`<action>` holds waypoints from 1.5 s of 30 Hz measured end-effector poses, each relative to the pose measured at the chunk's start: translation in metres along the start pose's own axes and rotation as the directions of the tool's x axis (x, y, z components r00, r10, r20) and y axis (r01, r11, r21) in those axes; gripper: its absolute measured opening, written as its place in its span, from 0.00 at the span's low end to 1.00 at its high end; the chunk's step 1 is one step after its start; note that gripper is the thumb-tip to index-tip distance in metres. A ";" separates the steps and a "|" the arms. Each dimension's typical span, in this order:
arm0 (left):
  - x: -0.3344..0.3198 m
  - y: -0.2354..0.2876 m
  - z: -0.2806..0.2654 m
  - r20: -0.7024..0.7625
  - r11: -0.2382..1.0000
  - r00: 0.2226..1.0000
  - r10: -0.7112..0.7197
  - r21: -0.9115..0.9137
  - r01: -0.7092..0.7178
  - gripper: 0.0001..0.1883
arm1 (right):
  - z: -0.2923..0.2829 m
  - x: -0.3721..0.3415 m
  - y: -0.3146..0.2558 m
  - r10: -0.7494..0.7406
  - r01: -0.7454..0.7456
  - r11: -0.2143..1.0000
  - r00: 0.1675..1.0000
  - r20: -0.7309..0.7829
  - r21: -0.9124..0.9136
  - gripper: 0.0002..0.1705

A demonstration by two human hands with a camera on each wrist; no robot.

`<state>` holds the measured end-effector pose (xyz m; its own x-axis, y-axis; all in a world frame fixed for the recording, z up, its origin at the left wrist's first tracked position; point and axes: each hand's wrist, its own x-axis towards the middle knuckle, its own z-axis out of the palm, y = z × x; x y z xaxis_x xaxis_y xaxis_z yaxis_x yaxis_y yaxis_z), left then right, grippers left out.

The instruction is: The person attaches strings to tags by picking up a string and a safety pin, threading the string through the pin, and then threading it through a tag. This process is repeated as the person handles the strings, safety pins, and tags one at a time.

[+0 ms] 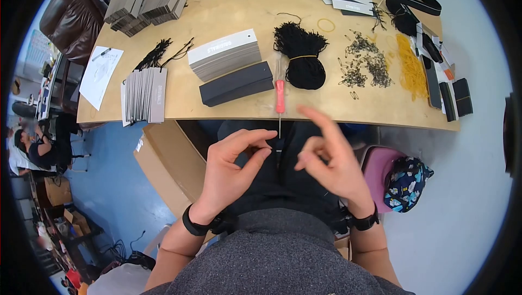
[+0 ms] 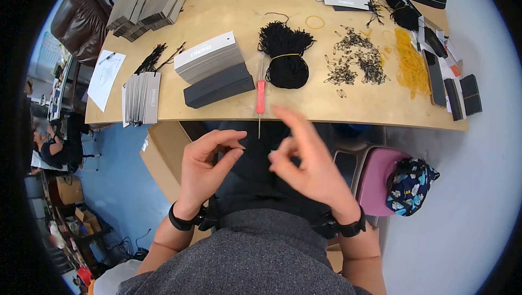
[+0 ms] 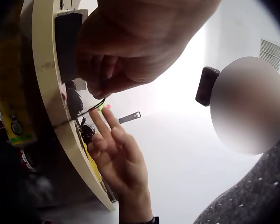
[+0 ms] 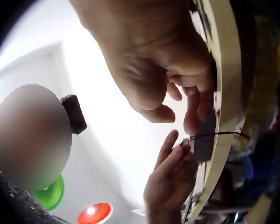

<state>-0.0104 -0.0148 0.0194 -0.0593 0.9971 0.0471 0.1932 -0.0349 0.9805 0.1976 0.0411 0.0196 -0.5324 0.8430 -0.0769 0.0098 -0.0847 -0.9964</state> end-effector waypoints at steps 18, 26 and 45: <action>0.093 0.041 -0.044 0.038 0.855 0.952 0.305 0.430 -0.291 0.12 | -0.006 0.010 0.004 0.076 -0.067 0.991 0.995 -0.065 0.119 0.03; 0.159 0.008 -0.079 0.090 0.510 0.961 0.260 0.832 -0.216 0.18 | -0.013 0.002 -0.003 0.041 -0.036 0.998 0.996 -0.076 0.059 0.03; 0.129 0.024 -0.067 0.073 0.494 0.903 0.423 0.817 -0.298 0.20 | -0.014 -0.014 0.009 0.065 -0.061 0.997 0.995 -0.071 0.057 0.03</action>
<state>-0.0786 0.1086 0.0619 0.0997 0.8906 0.4437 0.9132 -0.2590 0.3146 0.2164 0.0361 0.0108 -0.4697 0.8711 -0.1436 -0.0065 -0.1660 -0.9861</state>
